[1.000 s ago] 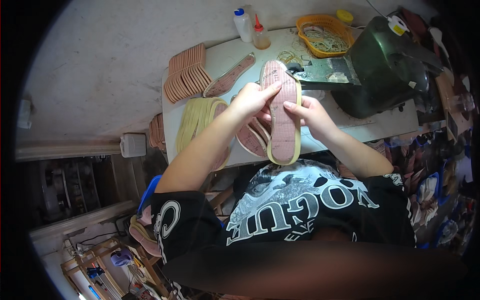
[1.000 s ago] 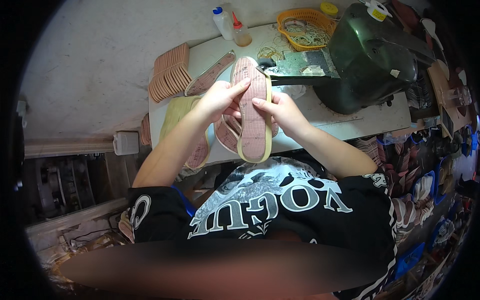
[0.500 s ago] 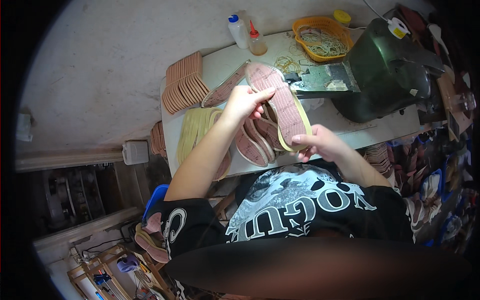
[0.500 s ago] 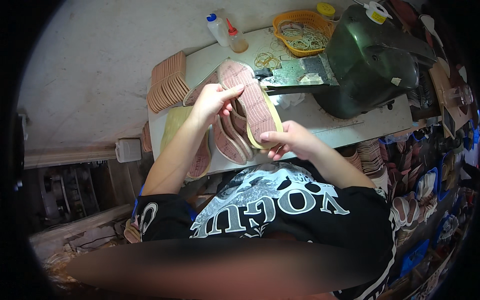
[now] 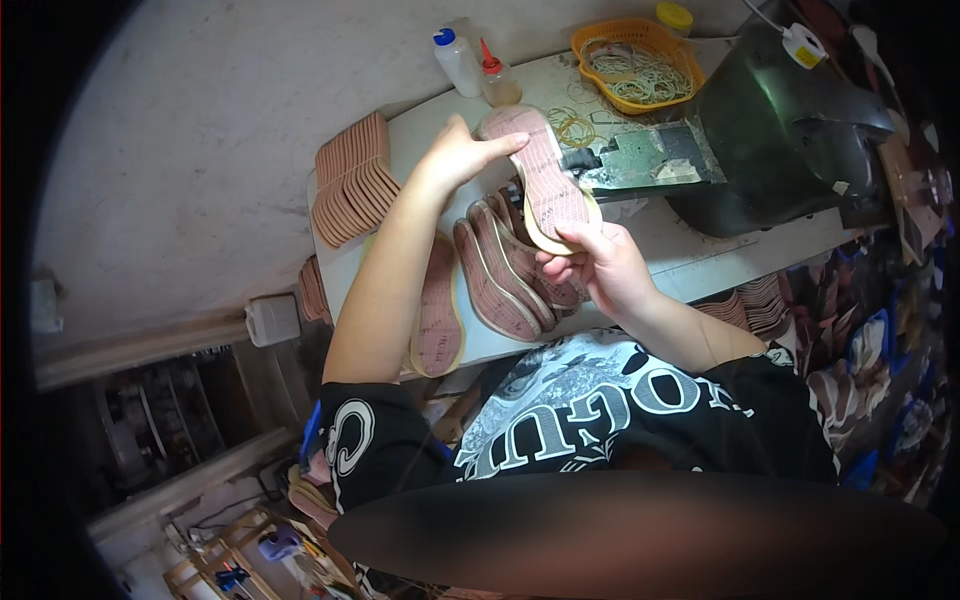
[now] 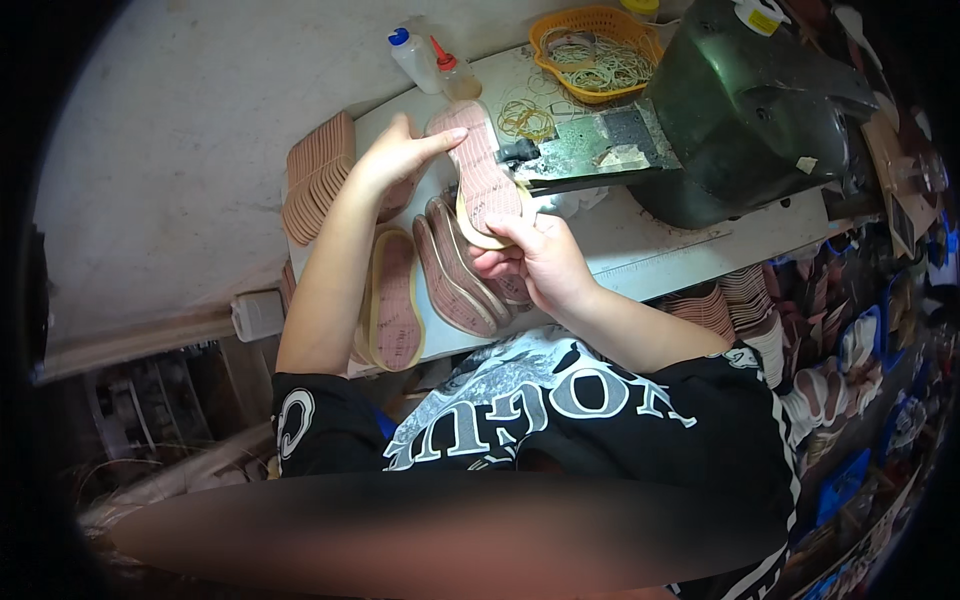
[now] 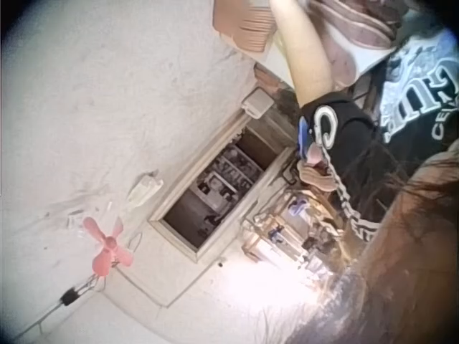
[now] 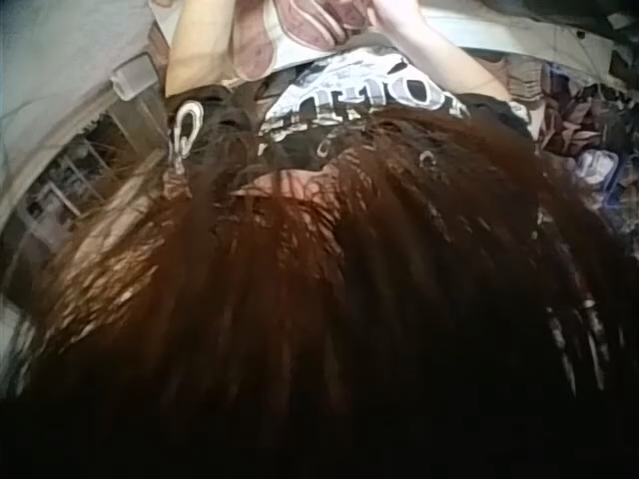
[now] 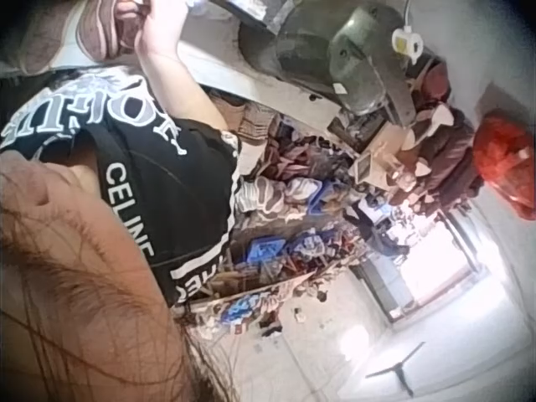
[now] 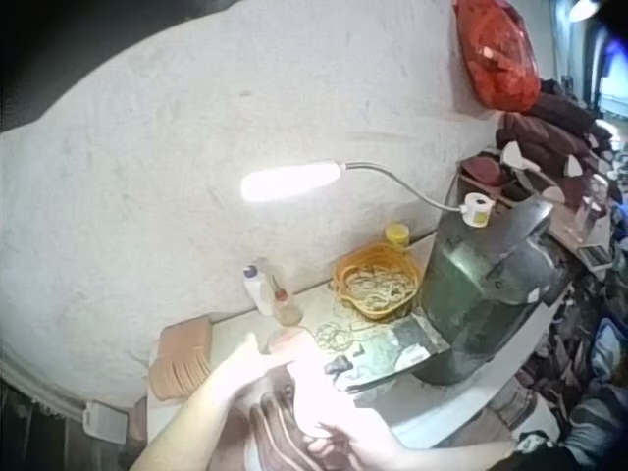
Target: Manually applying a thin yellow border or lining to the pink fabric uppers of shoes and stacking them.
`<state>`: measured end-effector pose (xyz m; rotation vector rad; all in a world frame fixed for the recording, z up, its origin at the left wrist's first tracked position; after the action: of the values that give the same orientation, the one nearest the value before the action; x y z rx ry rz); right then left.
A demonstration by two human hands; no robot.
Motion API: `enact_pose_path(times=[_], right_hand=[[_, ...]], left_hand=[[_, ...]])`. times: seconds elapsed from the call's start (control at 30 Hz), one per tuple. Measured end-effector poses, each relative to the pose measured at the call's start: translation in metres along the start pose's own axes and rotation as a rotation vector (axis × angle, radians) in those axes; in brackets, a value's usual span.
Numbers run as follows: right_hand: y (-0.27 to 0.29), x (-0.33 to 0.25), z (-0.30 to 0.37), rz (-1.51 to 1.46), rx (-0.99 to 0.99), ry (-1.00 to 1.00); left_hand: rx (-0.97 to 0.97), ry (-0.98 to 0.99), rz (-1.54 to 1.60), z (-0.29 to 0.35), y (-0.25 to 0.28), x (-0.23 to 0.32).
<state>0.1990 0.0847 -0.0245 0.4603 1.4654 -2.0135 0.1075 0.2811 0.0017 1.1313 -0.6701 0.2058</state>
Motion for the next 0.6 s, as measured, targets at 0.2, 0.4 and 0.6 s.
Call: enact_pose_path(times=[0.2,0.4,0.6], right_hand=[[0.005,0.001,-0.013,-0.021,0.069,-0.017],[0.001,0.0,-0.02,-0.011,0.102,-0.07],[0.002,-0.009,-0.023,0.023,0.188,-0.099]], left_hand=[[-0.2,-0.803,-0.289,-0.009,-0.015,0.081],[-0.745,-0.78,-0.396,-0.01,-0.052,0.095],[-0.825,-0.71,-0.427,-0.004,-0.046,0.102]])
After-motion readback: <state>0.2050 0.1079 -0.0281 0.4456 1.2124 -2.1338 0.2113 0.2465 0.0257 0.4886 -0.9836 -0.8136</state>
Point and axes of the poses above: each hand's wrist, its own z-axis away from the middle knuckle, its own y-axis out of the back of the hand, x = y × z, the point moved 10 cm from there along -z, towards the middle knuckle, and after that the axes turned 2 degrees about -z, right-handed, at the moved point
